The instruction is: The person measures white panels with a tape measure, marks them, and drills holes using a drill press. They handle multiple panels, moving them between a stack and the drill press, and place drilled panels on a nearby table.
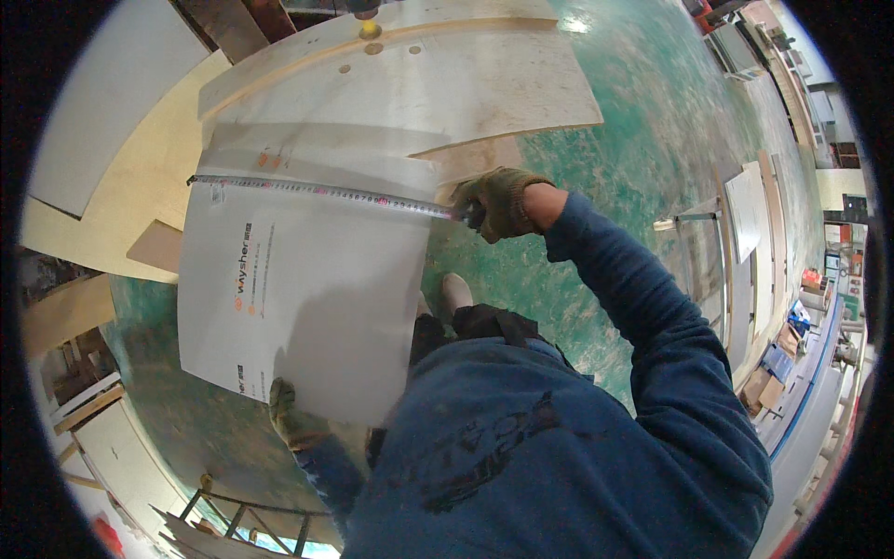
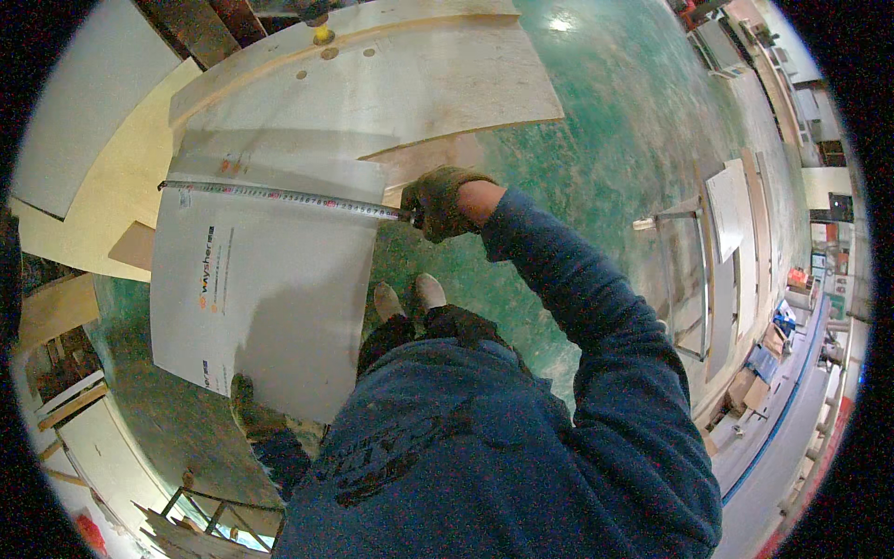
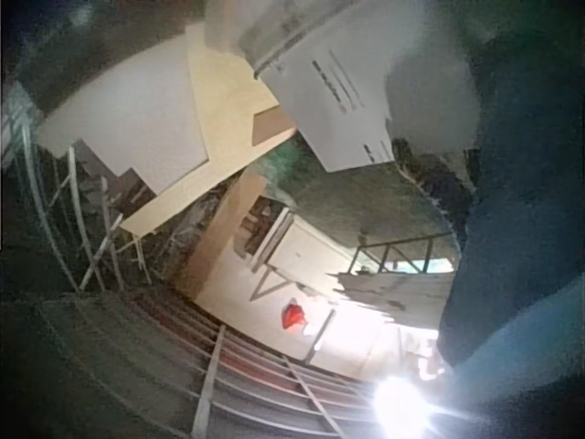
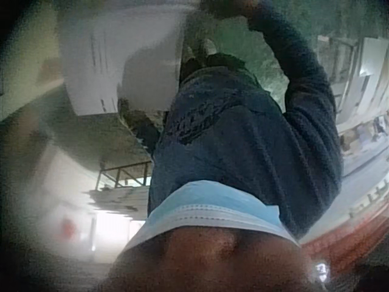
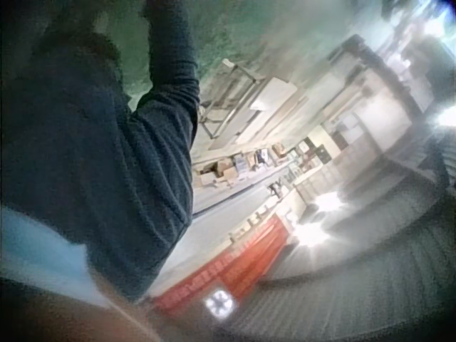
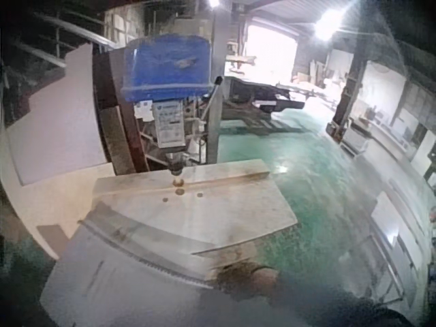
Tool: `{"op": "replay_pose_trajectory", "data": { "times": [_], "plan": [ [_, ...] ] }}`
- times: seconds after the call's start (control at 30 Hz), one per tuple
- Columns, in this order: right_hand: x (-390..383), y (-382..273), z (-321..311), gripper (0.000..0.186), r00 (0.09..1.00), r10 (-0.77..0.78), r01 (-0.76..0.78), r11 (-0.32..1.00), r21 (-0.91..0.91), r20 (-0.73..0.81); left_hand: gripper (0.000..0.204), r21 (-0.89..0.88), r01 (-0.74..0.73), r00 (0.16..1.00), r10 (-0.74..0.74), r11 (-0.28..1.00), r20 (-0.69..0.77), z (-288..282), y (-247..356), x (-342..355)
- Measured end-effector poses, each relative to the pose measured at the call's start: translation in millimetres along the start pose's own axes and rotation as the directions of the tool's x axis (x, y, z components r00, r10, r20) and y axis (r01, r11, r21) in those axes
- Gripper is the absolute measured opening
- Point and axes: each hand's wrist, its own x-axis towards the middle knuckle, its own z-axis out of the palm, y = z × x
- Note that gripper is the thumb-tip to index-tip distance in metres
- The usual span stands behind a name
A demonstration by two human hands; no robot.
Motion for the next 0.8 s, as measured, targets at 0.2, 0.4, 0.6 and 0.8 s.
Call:
{"op": "replay_pose_trajectory", "data": {
  "times": [0.2,0.4,0.6,0.8],
  "plan": [
    [10.1,2.6,2.9,0.053,0.999,0.002,-0.002,1.0,0.0,0.045,0.034,-0.32,-0.047,0.977,0.111,0.946,0.184,-64.3,-43.8,28.8],
    [8.0,13.8,8.2,0.054,0.998,0.013,-0.023,0.99,0.138,0.069,0.037,0.224,-0.181,0.981,0.191,0.958,-0.022,9.0,-7.1,-8.6],
    [8.3,2.0,-0.1,0.055,0.999,-0.003,0.001,0.999,0.034,0.05,0.048,-0.308,0.199,0.949,-0.105,0.93,0.297,-7.7,-6.7,10.2],
    [5.3,6.0,-2.6,0.057,0.995,0.044,-0.047,0.999,0.023,0.094,0.053,-0.12,0.069,0.957,-0.032,0.99,0.287,49.0,29.1,-26.5]
  ]
}}
